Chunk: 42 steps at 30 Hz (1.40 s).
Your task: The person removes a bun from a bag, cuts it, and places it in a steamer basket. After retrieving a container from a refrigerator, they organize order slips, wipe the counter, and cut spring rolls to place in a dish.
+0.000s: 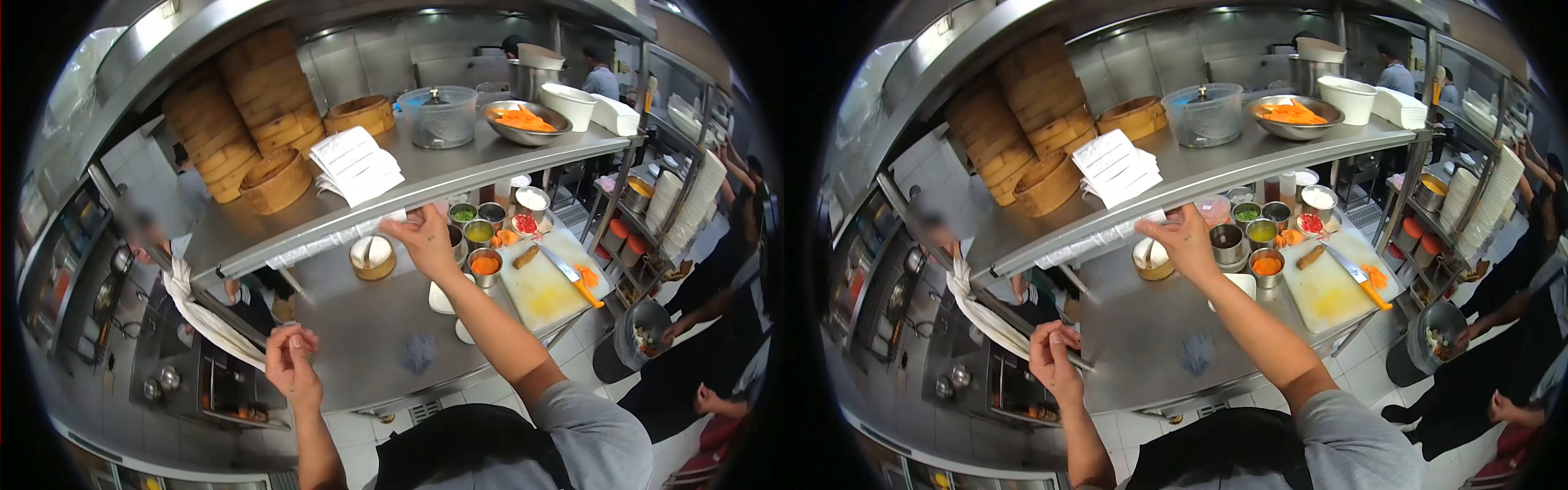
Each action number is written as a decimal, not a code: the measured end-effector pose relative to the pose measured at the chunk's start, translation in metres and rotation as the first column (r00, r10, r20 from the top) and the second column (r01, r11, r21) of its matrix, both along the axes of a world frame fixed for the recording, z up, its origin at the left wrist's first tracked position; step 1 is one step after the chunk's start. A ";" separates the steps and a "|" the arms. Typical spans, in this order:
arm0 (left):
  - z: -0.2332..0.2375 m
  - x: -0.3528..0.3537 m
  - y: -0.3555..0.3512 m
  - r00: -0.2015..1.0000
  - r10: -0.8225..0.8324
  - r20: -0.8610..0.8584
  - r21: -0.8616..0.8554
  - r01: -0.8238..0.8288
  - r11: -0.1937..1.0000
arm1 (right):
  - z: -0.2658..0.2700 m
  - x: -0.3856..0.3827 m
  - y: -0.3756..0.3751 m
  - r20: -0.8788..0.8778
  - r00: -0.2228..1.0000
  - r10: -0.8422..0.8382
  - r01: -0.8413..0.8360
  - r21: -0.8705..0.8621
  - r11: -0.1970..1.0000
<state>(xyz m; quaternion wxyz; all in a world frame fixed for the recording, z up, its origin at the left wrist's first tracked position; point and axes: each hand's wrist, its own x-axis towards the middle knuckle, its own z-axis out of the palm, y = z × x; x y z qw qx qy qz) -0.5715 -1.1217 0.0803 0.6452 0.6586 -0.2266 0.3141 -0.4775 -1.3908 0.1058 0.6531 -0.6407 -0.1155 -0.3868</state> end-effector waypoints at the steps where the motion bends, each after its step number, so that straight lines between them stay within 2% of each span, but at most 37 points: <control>1: 0.010 0.007 0.001 1.000 -0.017 0.013 0.002 0.017 1.000 | -0.001 -0.006 -0.008 0.058 0.970 -0.238 0.245 -0.272 0.931; 2: 0.019 0.014 0.003 0.996 0.001 0.086 0.036 -0.004 0.999 | -0.004 -0.011 -0.020 0.163 0.938 -0.305 0.344 -0.358 0.868; 3: 0.026 0.022 0.006 0.987 0.022 0.161 0.061 -0.032 0.998 | 0.001 -0.033 -0.031 -0.028 0.955 -0.294 0.260 -0.393 0.882; 4: 0.029 0.030 0.011 0.983 0.097 0.159 0.046 -0.106 0.993 | 0.009 -0.055 -0.041 -0.217 0.938 -0.272 0.163 -0.416 0.895; 5: 0.030 0.041 0.015 0.981 0.110 0.158 0.036 -0.117 0.992 | 0.009 -0.062 -0.049 -0.127 0.977 -0.168 0.119 -0.325 0.938; 6: 0.028 0.054 0.019 0.989 0.131 0.068 -0.042 -0.128 0.991 | 0.037 -0.086 -0.041 -0.098 0.983 -0.153 0.114 -0.328 0.938; 7: 0.023 0.066 0.025 0.989 0.145 -0.029 -0.116 -0.147 0.982 | 0.044 -0.089 -0.038 0.056 0.980 -0.191 0.198 -0.393 0.898; 9: 0.008 0.095 0.029 0.994 0.057 -0.097 -0.136 -0.070 0.988 | 0.075 -0.105 -0.018 0.069 0.984 -0.166 0.176 -0.532 0.828; 11: -0.005 0.122 0.024 0.985 -0.146 -0.095 -0.192 0.126 0.973 | 0.076 -0.102 -0.008 -0.286 0.958 0.010 -0.172 -0.547 0.819; 12: 0.000 0.127 0.017 0.976 -0.199 -0.092 -0.211 0.177 0.961 | 0.063 -0.094 -0.004 -0.373 0.924 0.084 -0.284 -0.524 0.803; 13: 0.003 0.132 0.015 0.973 -0.210 -0.097 -0.220 0.185 0.958 | 0.050 -0.088 0.001 -0.380 0.922 0.071 -0.280 -0.528 0.802; 15: 0.008 0.141 0.012 0.919 -0.375 -0.123 -0.146 0.357 0.923 | 0.027 -0.075 0.011 -0.468 0.884 0.020 -0.333 -0.598 0.729; 16: 0.017 0.136 0.007 0.915 -0.383 -0.127 -0.141 0.366 0.920 | 0.013 -0.072 0.017 -0.473 0.881 0.013 -0.334 -0.602 0.725; 18: 0.023 0.133 0.001 0.911 -0.377 -0.168 -0.151 0.354 0.923 | -0.005 -0.068 0.026 -0.527 0.827 0.198 -0.422 -0.348 0.837; 19: 0.025 0.133 -0.002 0.907 -0.364 -0.213 -0.148 0.339 0.929 | -0.007 -0.069 0.027 -0.532 0.825 0.193 -0.420 -0.346 0.839; 21: 0.025 0.132 -0.005 0.906 -0.373 -0.198 -0.169 0.344 0.924 | -0.011 -0.075 0.029 -0.565 0.766 0.308 -0.496 -0.214 0.841; 26: 0.024 0.133 -0.005 0.897 -0.396 -0.196 -0.198 0.359 0.912 | -0.010 -0.079 0.015 -0.547 0.757 0.358 -0.522 -0.174 0.835; 28: 0.021 0.137 0.001 0.848 -0.513 -0.134 -0.274 0.466 0.841 | -0.007 -0.079 0.018 -0.547 0.795 0.263 -0.452 -0.245 0.858; 29: 0.020 0.139 0.007 0.854 -0.501 -0.138 -0.268 0.455 0.849 | -0.008 -0.077 0.024 -0.545 0.791 0.277 -0.463 -0.238 0.854; 31: 0.021 0.141 0.013 0.783 -0.600 -0.166 -0.321 0.532 0.783 | -0.007 -0.076 0.032 -0.544 0.785 0.297 -0.433 -0.137 0.891; 33: 0.022 0.140 0.016 0.794 -0.584 -0.169 -0.308 0.520 0.796 | -0.012 -0.068 0.042 -0.580 0.756 0.302 -0.463 -0.147 0.874; 34: 0.023 0.140 0.017 0.798 -0.577 -0.174 -0.296 0.516 0.804 | -0.017 -0.061 0.050 -0.558 0.720 0.412 -0.488 0.015 0.873; 35: 0.023 0.140 0.019 0.801 -0.574 -0.171 -0.300 0.513 0.804 | -0.022 -0.055 0.058 -0.519 0.683 0.514 -0.503 0.177 0.846; 36: 0.023 0.141 0.020 0.779 -0.602 -0.178 -0.335 0.527 0.781 | -0.024 -0.049 0.066 -0.521 0.681 0.515 -0.506 0.173 0.845; 38: 0.023 0.140 0.023 0.759 -0.625 -0.184 -0.370 0.536 0.759 | -0.029 -0.039 0.080 -0.256 0.532 0.807 -0.617 0.535 0.577; 39: 0.023 0.139 0.024 0.754 -0.629 -0.189 -0.362 0.542 0.758 | -0.032 -0.032 0.086 -0.257 0.528 0.810 -0.621 0.533 0.574; 41: 0.025 0.137 0.027 0.752 -0.629 -0.195 -0.359 0.542 0.760 | -0.037 -0.022 0.093 -0.104 0.496 0.862 -0.657 0.604 0.451; 42: 0.027 0.134 0.028 0.746 -0.640 -0.185 -0.360 0.554 0.750 | -0.037 -0.021 0.095 -0.108 0.490 0.865 -0.659 0.604 0.449</control>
